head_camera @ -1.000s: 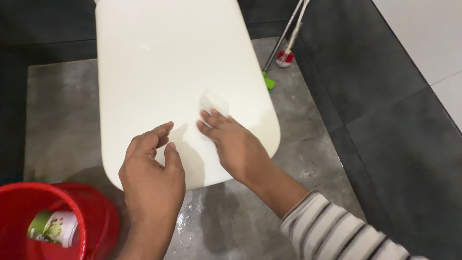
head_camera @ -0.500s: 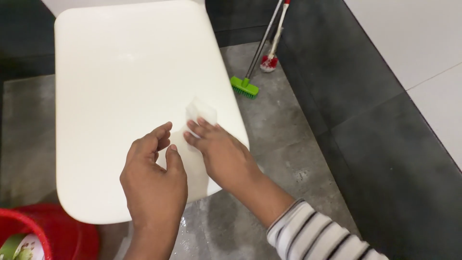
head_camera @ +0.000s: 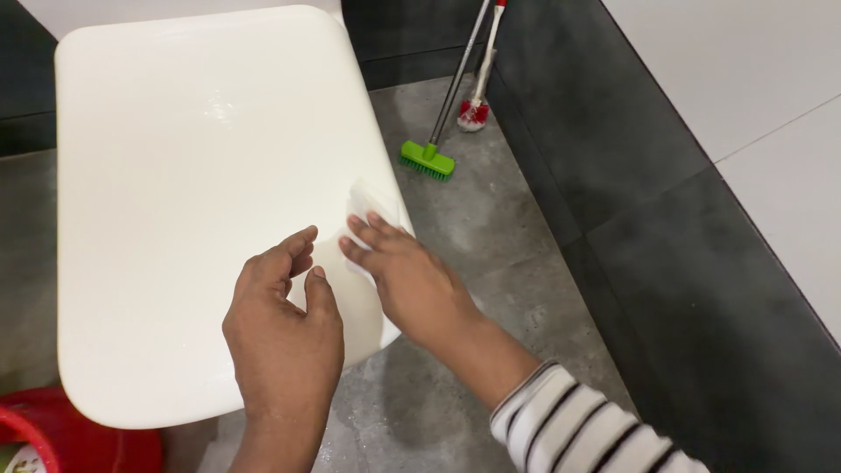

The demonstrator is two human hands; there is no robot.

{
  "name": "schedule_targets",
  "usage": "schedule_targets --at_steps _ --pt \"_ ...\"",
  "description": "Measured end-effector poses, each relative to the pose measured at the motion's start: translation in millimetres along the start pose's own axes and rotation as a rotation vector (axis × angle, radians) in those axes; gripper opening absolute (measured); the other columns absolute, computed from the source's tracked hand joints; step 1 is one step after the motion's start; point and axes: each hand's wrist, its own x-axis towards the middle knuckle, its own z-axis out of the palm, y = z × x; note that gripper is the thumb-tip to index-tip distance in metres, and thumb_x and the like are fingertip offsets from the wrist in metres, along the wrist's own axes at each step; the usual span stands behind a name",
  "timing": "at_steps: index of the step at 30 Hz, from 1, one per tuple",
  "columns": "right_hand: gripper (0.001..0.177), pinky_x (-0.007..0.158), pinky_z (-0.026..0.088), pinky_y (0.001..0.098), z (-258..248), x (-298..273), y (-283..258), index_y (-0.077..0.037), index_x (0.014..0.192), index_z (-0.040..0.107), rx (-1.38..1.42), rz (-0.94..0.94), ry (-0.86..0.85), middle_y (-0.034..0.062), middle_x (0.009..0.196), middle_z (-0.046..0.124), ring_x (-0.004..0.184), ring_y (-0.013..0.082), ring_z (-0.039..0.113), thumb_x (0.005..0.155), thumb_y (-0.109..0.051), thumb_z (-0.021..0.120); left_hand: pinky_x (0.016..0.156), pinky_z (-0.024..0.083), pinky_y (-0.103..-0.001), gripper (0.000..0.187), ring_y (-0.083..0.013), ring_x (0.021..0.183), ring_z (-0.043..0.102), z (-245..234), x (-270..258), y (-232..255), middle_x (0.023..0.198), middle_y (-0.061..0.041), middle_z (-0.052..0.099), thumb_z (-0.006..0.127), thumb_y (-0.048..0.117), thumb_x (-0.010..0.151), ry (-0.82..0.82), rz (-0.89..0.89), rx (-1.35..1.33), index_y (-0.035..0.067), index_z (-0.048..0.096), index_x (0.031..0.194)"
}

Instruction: The person wipes the toilet tank, seat, lid, and rim using a white cloth. They rinse the cloth in a red bucket and continue wiping the exterior surfaces of the toilet.

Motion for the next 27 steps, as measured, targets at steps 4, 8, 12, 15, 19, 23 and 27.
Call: schedule_targets --at_steps 4,8,12,15,19,23,27 --pt "0.050 0.118 0.036 0.0417 -3.8 -11.3 5.5 -0.015 0.138 0.065 0.047 0.073 0.130 0.0099 0.156 0.048 0.147 0.0309 0.040 0.092 0.000 0.052 0.076 0.057 -0.036 0.034 -0.0204 0.104 0.070 4.2 -1.8 0.9 0.116 -0.010 0.069 0.062 0.003 0.089 0.002 0.037 -0.003 0.009 0.071 0.122" --pt "0.044 0.110 0.045 0.0386 -0.9 14.6 19.8 -0.019 0.140 0.061 0.317 0.409 0.169 0.0082 0.155 0.046 0.140 0.0298 0.047 0.097 -0.011 0.054 0.082 0.056 -0.036 0.034 -0.0215 0.104 0.070 12.1 -5.7 -2.8 0.114 -0.012 0.070 0.063 0.002 0.089 0.004 0.084 0.015 0.007 0.072 0.122" --pt "0.042 0.107 0.050 0.0361 7.1 12.3 9.6 -0.017 0.141 0.060 0.393 0.623 0.252 0.0120 0.144 0.059 0.133 0.0291 0.061 0.099 -0.016 0.055 0.085 0.056 -0.036 0.034 -0.0214 0.103 0.071 12.8 -8.9 -5.9 0.112 -0.012 0.070 0.062 0.002 0.090 -0.008 0.072 0.013 0.007 0.071 0.122" --pt "0.042 0.110 0.045 0.0392 12.9 -20.0 -13.3 -0.011 0.141 0.059 0.276 0.526 0.316 0.0136 0.153 0.048 0.138 0.0329 0.051 0.099 -0.010 0.053 0.087 0.055 -0.037 0.034 -0.0221 0.104 0.070 10.8 -8.6 -4.1 0.113 -0.012 0.070 0.063 0.001 0.089 0.005 0.096 -0.018 0.006 0.072 0.121" --pt "0.045 0.110 0.042 0.0413 24.1 -50.5 -35.2 -0.006 0.139 0.060 0.237 0.438 0.312 0.0190 0.156 0.043 0.143 0.0366 0.041 0.095 -0.002 0.052 0.091 0.054 -0.037 0.032 -0.0224 0.103 0.070 4.4 -15.1 -7.4 0.113 -0.012 0.071 0.063 0.001 0.090 0.009 0.133 -0.035 0.005 0.072 0.120" --pt "0.043 0.114 0.040 0.0422 26.2 -31.6 -26.6 0.000 0.137 0.061 0.075 0.247 0.320 0.0232 0.151 0.047 0.145 0.0388 0.041 0.095 0.000 0.053 0.090 0.055 -0.037 0.034 -0.0220 0.104 0.070 -6.5 -23.2 -15.8 0.113 -0.012 0.071 0.063 0.002 0.089 -0.013 0.095 -0.008 0.007 0.072 0.121" --pt "0.040 0.115 0.039 0.0397 24.3 -21.3 -27.1 -0.004 0.133 0.065 0.030 0.149 0.239 0.0165 0.151 0.052 0.145 0.0324 0.043 0.096 0.002 0.052 0.090 0.053 -0.038 0.036 -0.0227 0.105 0.070 -19.9 -27.5 -20.8 0.115 -0.011 0.070 0.063 0.002 0.088 -0.025 0.062 0.042 0.008 0.072 0.122"
